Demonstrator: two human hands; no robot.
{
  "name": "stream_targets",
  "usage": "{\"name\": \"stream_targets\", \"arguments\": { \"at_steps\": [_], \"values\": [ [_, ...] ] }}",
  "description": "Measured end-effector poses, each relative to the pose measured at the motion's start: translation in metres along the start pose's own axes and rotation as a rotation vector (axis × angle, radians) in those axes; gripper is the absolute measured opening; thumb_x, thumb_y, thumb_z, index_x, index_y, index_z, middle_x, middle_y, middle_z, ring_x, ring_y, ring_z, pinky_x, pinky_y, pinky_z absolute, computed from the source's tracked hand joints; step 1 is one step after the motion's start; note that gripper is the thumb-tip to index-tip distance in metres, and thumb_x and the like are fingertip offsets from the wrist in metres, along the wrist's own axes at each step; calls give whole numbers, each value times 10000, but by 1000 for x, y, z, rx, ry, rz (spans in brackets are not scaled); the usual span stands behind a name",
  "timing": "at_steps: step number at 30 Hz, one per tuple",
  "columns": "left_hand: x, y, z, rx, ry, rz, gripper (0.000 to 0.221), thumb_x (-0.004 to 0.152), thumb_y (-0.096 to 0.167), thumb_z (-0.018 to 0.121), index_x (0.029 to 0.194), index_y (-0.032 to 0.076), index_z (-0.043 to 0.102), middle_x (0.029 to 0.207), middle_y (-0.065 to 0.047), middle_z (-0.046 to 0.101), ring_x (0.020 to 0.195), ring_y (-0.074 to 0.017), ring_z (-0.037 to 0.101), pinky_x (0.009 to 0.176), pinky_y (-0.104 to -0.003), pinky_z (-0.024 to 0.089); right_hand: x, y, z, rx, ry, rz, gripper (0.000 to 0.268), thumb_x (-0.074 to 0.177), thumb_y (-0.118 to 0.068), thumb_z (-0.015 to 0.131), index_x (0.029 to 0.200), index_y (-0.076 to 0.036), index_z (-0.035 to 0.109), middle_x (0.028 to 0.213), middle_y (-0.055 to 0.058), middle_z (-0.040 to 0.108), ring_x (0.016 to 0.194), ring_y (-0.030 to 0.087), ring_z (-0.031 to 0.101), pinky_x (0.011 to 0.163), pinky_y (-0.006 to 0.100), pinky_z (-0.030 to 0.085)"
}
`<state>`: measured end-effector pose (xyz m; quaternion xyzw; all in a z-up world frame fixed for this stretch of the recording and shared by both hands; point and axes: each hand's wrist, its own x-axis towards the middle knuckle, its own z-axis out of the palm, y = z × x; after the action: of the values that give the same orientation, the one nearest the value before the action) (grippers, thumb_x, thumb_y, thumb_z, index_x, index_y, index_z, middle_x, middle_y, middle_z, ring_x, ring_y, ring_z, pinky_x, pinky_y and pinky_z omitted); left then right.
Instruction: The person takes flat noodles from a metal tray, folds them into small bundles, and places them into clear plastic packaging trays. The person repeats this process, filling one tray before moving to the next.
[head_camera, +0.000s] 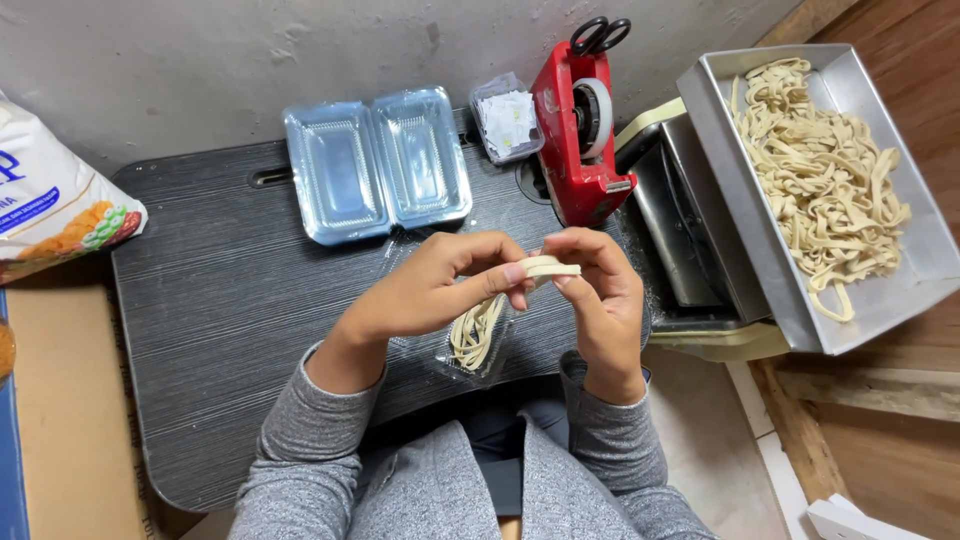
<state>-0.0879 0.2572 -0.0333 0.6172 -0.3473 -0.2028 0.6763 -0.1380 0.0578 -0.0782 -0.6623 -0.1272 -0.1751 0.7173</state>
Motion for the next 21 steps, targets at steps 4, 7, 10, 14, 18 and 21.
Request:
{"name": "stream_targets", "arguments": {
  "at_steps": [4, 7, 10, 14, 18, 21],
  "values": [
    [0, -3, 5, -144, 68, 9, 178, 999, 169, 560, 1042, 60, 693, 870, -67, 740, 866, -107, 653, 825, -297, 550, -1, 3, 12, -97, 47, -99, 291, 911, -96, 641, 1143, 51, 546, 1088, 189, 599, 1042, 241, 610, 997, 397, 475],
    [2, -13, 12, -297, 133, 67, 223, 1001, 124, 556, 1169, 20, 657, 970, -117, 729, 830, -79, 633, 792, -256, 549, -13, 25, 14, -67, 135, -174, 206, 946, -117, 620, 1042, 24, 505, 1013, 148, 536, 1000, 217, 574, 979, 375, 461],
    [6, -11, 16, -415, 175, 116, 323, 998, 107, 553, 1294, -14, 596, 1202, -173, 688, 1084, -169, 649, 918, -296, 532, -22, 44, 20, -61, 151, -167, 264, 944, -178, 628, 1053, 36, 518, 953, 141, 498, 932, 201, 509, 921, 350, 433],
    [7, -16, 15, -452, 163, 135, 391, 1008, 105, 532, 1375, -27, 514, 1331, -209, 611, 1227, -221, 570, 1049, -355, 472, -19, 45, 23, -109, 56, -119, 262, 927, -140, 655, 1063, 79, 603, 1013, 167, 587, 1008, 234, 554, 961, 395, 429],
    [5, -17, 12, -487, 161, 138, 443, 995, 93, 527, 1411, -46, 463, 1365, -246, 573, 1261, -261, 558, 1060, -363, 468, -18, 50, 22, -71, 65, -79, 170, 886, -21, 684, 1006, 91, 638, 943, 164, 646, 953, 220, 586, 924, 380, 458],
    [6, -17, 11, -527, 144, 135, 456, 996, 94, 521, 1424, -46, 449, 1367, -240, 571, 1244, -248, 567, 1056, -356, 475, -23, 54, 20, 44, 84, 53, 213, 857, -11, 710, 1036, 69, 626, 954, 143, 643, 949, 196, 606, 902, 372, 488]
  ]
}}
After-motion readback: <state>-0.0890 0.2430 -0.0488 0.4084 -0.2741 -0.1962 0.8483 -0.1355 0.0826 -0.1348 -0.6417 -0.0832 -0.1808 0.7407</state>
